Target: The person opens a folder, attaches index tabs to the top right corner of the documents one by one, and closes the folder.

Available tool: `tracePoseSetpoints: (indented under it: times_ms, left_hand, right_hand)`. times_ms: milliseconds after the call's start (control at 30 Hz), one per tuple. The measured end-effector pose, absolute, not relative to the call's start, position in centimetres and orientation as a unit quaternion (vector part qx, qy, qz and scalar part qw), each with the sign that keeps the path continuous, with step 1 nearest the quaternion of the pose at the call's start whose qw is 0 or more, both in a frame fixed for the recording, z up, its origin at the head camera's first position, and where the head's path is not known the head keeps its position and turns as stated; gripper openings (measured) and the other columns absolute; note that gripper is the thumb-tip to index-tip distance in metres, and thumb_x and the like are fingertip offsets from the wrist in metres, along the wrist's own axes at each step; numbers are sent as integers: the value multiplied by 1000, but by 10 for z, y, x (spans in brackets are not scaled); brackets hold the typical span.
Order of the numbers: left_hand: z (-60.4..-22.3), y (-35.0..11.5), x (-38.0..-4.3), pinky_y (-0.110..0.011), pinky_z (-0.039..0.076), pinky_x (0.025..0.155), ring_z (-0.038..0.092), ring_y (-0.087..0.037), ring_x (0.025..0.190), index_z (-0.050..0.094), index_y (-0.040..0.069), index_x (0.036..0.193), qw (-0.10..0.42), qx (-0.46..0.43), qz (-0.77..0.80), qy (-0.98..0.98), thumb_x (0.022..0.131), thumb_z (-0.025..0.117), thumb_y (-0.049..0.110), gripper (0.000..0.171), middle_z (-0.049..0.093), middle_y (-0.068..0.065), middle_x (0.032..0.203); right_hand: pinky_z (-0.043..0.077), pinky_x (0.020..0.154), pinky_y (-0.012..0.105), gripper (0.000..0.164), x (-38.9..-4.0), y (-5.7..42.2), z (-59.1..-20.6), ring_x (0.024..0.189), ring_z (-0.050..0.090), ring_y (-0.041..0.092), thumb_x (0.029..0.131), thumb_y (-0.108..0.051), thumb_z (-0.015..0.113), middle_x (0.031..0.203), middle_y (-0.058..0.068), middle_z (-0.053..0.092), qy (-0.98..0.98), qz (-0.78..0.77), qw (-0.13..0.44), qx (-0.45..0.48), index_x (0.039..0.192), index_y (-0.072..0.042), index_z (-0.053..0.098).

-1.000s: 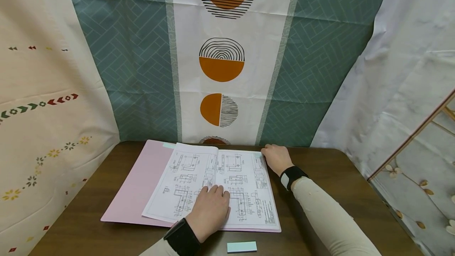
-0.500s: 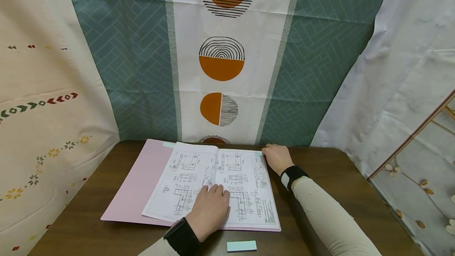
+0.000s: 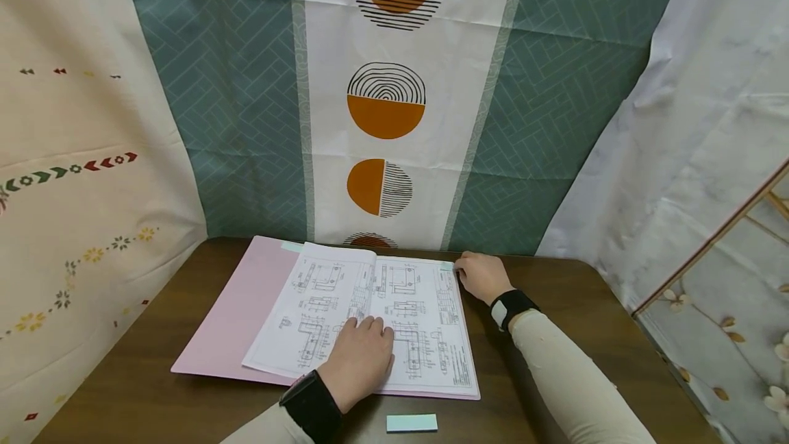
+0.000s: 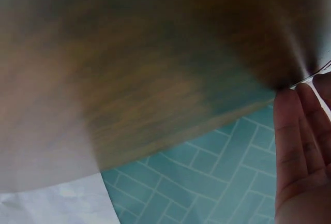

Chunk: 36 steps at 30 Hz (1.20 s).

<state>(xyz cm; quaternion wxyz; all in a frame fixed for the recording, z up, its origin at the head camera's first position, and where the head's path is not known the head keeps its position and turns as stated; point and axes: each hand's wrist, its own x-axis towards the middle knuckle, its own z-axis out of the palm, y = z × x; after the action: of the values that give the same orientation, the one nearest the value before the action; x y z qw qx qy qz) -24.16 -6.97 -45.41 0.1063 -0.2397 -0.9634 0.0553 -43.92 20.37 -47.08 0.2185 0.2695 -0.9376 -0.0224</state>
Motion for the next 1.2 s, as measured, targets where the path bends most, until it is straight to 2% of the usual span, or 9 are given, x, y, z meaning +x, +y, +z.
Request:
tracePoseSetpoints:
  times_ms: [167,333,533,667,833,900,1033,1200]
  left_hand:
    - [-441,-68,-244,-48,48,82,63,-25,95,73,7,110,89,-264,59,-959,90,67,40,39,67,-9,100]
    - [-419,-57,-251,-43,49,79,64,-22,93,74,10,107,96,-291,79,-949,92,65,37,32,69,-6,101]
    - [-398,-29,-284,-40,50,84,65,-20,103,71,14,117,66,-311,90,-944,94,64,38,34,68,-2,113]
    - [-407,-11,-317,-37,49,90,61,-17,115,65,16,130,61,-329,87,-938,96,63,40,41,62,1,129]
    - [-431,5,-350,-36,46,97,52,-17,129,57,17,139,92,-312,95,-941,99,58,43,48,54,1,142]
    - [-438,9,-358,-39,43,100,48,-19,134,54,17,143,93,-297,96,-945,100,55,46,52,51,1,146]
    - [-446,13,-367,-46,36,107,39,-22,142,47,18,150,63,-267,85,-958,101,49,50,58,43,1,154]
    - [-453,16,-375,-47,32,110,35,-23,144,45,18,152,54,-252,69,-964,102,45,51,59,39,0,157]
  right_hand:
    - [53,71,34,19,-436,211,-472,85,68,17,87,-13,71,97,-2,70,-941,-10,209,266,103,-19,79]
    - [52,69,34,22,-433,216,-471,83,67,18,86,-11,70,94,-2,68,-944,-12,194,266,105,-17,79]
    - [52,70,34,25,-433,219,-471,83,65,18,87,-11,68,96,-2,67,-945,-24,183,272,109,-18,78]
    - [51,68,34,28,-434,220,-472,80,64,17,86,-11,67,94,-3,65,-942,-36,183,280,111,-20,78]
    - [51,67,35,30,-433,218,-470,76,61,16,85,-9,69,89,-3,62,-938,-32,186,291,111,-20,78]
    - [51,67,34,30,-432,217,-470,76,61,16,85,-10,69,89,-3,62,-938,-34,187,291,111,-20,78]
    - [51,68,35,30,-431,215,-469,78,62,17,86,-10,68,89,-3,61,-938,-35,185,293,112,-20,78]
    - [51,69,35,32,-431,214,-469,80,62,17,86,-9,68,91,-3,61,-938,-31,179,294,114,-20,77]
